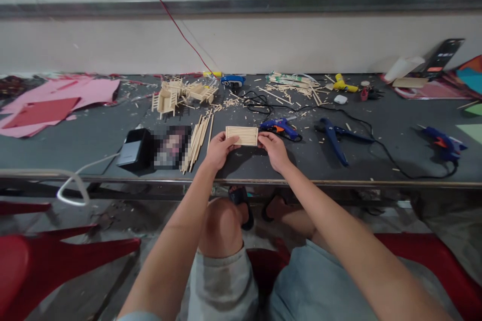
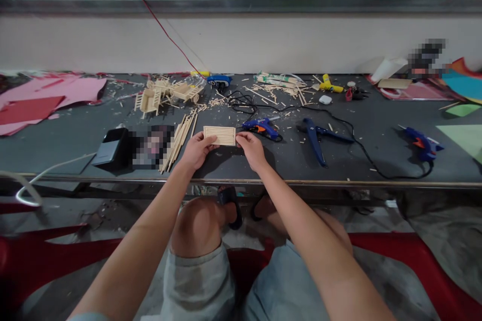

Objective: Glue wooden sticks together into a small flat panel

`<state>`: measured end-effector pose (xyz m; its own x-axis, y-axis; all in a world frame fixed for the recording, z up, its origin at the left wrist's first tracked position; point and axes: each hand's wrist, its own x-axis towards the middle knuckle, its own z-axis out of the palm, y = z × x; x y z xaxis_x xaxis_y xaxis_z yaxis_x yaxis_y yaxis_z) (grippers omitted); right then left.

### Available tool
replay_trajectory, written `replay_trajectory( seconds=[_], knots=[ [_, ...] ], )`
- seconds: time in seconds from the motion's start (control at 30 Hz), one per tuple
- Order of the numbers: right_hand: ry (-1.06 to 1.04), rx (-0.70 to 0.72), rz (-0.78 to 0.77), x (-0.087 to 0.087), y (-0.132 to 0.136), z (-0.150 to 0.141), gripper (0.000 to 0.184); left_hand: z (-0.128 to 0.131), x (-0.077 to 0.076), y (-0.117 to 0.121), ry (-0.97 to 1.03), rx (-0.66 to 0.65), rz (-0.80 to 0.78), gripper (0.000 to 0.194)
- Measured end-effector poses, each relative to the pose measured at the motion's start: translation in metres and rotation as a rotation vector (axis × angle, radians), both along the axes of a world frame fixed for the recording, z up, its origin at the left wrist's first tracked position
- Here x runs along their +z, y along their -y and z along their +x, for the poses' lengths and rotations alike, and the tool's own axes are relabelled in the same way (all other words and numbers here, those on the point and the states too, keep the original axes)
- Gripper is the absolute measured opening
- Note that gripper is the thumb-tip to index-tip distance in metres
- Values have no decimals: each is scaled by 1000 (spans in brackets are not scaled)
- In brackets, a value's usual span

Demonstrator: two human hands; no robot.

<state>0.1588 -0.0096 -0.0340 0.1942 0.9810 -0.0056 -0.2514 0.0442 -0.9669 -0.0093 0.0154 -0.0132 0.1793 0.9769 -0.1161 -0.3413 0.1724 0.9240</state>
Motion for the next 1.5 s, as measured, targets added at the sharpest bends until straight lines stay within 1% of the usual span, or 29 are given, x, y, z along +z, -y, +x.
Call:
replay_trajectory(
  seconds=[0.13, 0.43, 0.7, 0.9, 1.1, 1.33, 1.5],
  knots=[
    [2, 0, 13, 0, 1, 1, 15, 0, 1, 1, -13, -6, 6, 28],
    [39, 4, 31, 0, 4, 3, 15, -1, 0, 2, -28, -31, 10, 28],
    [77, -15, 42, -6, 3, 4, 18, -1, -3, 1, -43, 12, 15, 30],
    [59, -1, 28, -2, 3, 2, 18, 0, -4, 1, -47, 30, 27, 33],
    [16, -7, 9, 1, 3, 0, 21, 1, -1, 5, -52, 26, 33, 31],
    [-26, -29, -15, -1, 4, 1, 24, 1, 0, 7, -59, 29, 47, 32],
    [-38, -16, -25, -2, 4, 1, 20, 3, 2, 8, -68, 27, 36, 31]
  ],
)
